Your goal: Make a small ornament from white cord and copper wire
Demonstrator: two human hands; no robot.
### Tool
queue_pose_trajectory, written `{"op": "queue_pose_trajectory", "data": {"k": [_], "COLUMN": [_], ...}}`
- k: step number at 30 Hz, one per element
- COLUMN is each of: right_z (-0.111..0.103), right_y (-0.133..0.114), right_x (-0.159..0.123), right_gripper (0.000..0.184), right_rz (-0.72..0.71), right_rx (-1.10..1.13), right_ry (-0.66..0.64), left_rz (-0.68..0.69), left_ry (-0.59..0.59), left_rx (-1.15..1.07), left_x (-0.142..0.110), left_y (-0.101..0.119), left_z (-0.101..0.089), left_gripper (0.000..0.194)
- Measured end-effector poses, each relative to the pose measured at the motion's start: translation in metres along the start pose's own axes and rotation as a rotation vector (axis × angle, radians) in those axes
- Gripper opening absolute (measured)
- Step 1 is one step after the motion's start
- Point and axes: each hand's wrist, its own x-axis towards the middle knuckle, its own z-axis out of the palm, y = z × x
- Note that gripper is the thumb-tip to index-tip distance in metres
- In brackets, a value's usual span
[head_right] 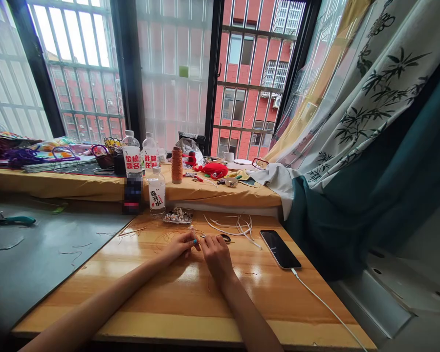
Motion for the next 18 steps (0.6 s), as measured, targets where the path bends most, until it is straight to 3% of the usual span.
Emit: {"op": "queue_pose_trajectory", "data": {"k": [18], "right_z": [0.012], "right_y": [0.0], "right_x": [-0.005], "right_gripper": [0.021], "right_rz": [0.048], "right_rx": [0.05], "right_ry": [-0.034], "left_rz": [-0.04], "left_ry": [0.019], "left_rx": [-0.01], "left_x": [-0.006], "left_y": [0.01], "left_z": [0.001], "left_gripper": [0.035]}}
